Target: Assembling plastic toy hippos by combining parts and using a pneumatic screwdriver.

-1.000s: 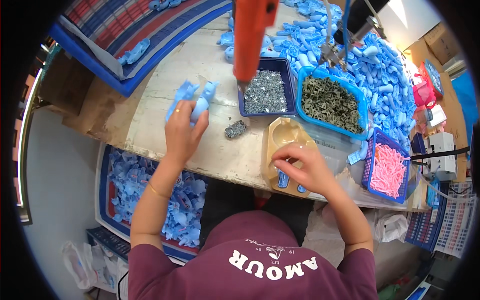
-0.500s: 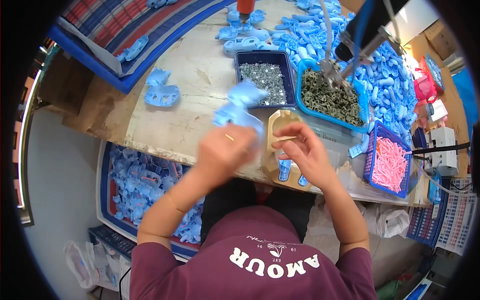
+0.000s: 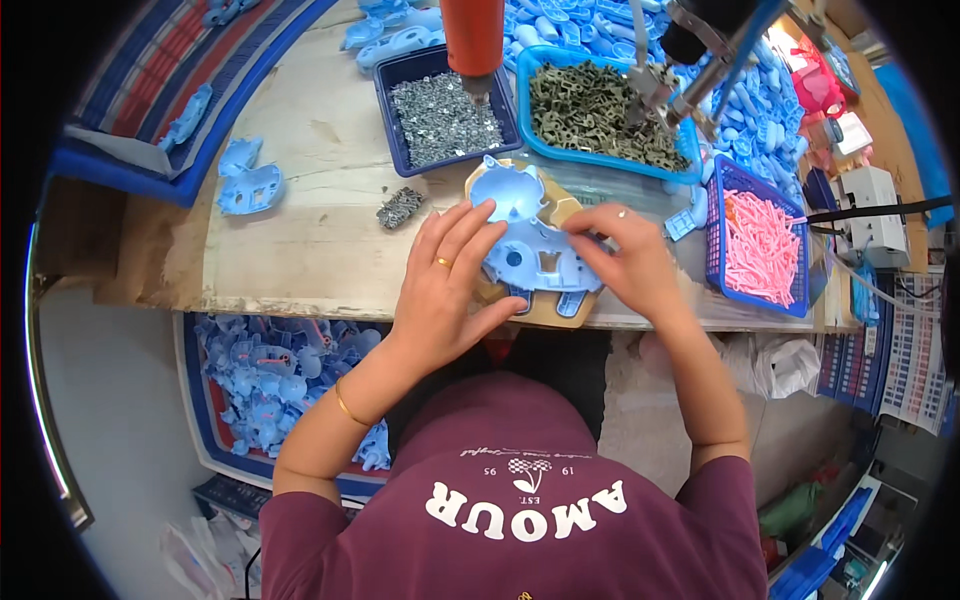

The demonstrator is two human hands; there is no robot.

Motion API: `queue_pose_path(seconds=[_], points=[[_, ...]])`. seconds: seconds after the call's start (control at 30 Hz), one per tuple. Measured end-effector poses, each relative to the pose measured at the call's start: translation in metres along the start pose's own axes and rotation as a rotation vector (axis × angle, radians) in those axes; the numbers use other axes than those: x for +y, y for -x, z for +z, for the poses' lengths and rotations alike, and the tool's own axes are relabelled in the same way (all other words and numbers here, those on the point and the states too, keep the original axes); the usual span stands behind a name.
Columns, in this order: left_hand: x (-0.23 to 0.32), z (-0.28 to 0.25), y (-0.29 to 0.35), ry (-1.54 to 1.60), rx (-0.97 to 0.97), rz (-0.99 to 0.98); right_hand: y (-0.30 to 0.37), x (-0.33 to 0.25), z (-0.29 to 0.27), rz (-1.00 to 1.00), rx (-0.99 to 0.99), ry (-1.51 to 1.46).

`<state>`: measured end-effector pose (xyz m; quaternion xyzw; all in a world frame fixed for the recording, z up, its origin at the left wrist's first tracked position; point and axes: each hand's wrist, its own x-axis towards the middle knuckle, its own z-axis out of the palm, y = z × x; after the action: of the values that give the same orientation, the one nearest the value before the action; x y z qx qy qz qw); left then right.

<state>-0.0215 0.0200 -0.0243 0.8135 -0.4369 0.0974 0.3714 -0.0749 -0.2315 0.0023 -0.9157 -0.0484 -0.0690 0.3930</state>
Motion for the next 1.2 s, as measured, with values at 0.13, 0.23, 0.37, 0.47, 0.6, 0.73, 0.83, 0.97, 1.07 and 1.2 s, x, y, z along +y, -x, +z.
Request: queue_pose_path(seconds=[0.13, 0.23, 0.37, 0.47, 0.6, 0.73, 0.83, 0.97, 1.07, 1.2], points=[[0.001, 0.011, -0.004, 0.007, -0.06, -0.009, 0.001, 0.005, -0.008, -0.199, 0.125, 0.291], [0.003, 0.017, -0.008, -0.018, -0.079, 0.001, 0.012, -0.002, -0.019, -0.118, 0.049, 0.218], [0.009, 0.026, -0.016, -0.045, -0.098, 0.022, 0.031, -0.002, -0.022, -0.058, -0.129, 0.159], [0.011, 0.034, -0.02, -0.04, -0.146, 0.037, 0.035, -0.001, -0.016, -0.048, -0.092, 0.151], [0.015, 0.04, -0.025, -0.051, -0.173, 0.067, 0.036, 0.003, -0.012, -0.098, -0.068, 0.226], [0.016, 0.046, -0.025, -0.061, -0.188, 0.06, 0.037, 0.0, -0.013, -0.123, -0.067, 0.313], [0.015, 0.045, -0.025, -0.098, -0.198, 0.066, 0.025, 0.004, -0.024, -0.185, -0.065, 0.403], [0.018, 0.045, -0.024, -0.104, -0.204, 0.064, -0.022, 0.058, -0.058, -0.019, 0.179, 0.286], [0.019, 0.046, -0.025, -0.119, -0.191, 0.069, -0.064, 0.091, -0.072, 0.079, 0.288, 0.507], [0.02, 0.047, -0.024, -0.131, -0.198, 0.063, -0.089, 0.12, -0.062, -0.111, 0.278, 0.708]])
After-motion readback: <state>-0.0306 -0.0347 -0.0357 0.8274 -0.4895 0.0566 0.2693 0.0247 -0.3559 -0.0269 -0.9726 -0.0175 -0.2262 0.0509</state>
